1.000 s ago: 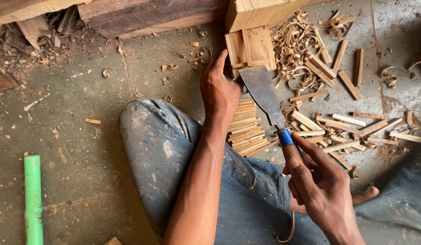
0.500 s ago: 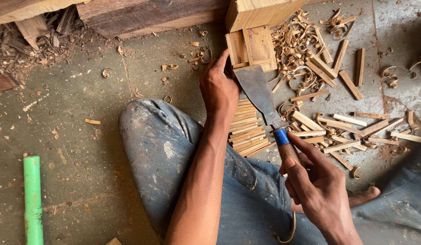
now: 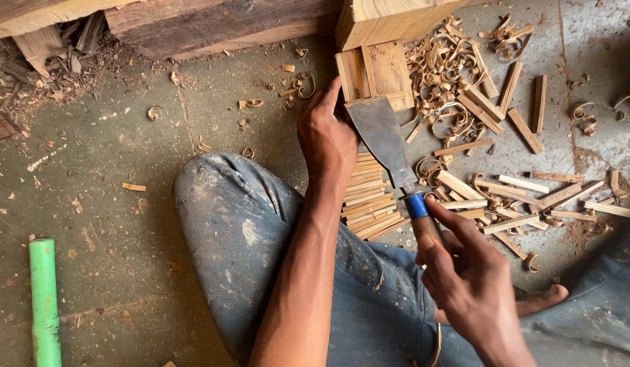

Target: The person sits on the floor and uses a hand scraper to shave thin strips from a wooden block. They gather the strips into a small pile while handling the wood by hand.

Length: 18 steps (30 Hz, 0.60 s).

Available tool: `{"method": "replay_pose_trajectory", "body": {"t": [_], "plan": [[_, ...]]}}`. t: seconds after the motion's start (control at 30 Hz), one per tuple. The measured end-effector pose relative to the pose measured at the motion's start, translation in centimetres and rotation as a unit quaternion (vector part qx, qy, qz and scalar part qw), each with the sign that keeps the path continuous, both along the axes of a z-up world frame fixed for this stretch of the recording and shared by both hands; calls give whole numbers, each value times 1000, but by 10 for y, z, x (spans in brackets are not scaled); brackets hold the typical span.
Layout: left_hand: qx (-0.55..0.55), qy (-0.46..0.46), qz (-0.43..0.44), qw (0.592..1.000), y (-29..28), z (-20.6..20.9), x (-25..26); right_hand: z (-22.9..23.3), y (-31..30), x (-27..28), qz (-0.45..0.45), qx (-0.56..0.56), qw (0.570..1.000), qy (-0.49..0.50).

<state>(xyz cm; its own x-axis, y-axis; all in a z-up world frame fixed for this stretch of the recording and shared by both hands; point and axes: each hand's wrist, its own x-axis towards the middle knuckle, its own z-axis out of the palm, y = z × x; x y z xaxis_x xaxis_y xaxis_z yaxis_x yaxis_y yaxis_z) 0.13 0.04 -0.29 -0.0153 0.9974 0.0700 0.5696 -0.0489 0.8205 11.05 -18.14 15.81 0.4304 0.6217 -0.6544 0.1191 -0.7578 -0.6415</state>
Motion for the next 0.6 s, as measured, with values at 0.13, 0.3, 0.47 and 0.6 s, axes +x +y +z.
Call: {"method": "replay_pose_trajectory", "body": {"t": [0.13,0.3,0.47,0.6], "plan": [[-9,-5,-1,1000,-1,4,-1,-10,3,-7,14,39,999,0],[-75,-44,9,996,0,17,0,-17,6,-9,-10,63,998,23],[5,-15,3,1000,-6,22,-5,-8,-5,-11,16,85,996,14],[-3,-24,4,1000,-3,17,-2,-10,5,-14,17,73,997,8]]}}
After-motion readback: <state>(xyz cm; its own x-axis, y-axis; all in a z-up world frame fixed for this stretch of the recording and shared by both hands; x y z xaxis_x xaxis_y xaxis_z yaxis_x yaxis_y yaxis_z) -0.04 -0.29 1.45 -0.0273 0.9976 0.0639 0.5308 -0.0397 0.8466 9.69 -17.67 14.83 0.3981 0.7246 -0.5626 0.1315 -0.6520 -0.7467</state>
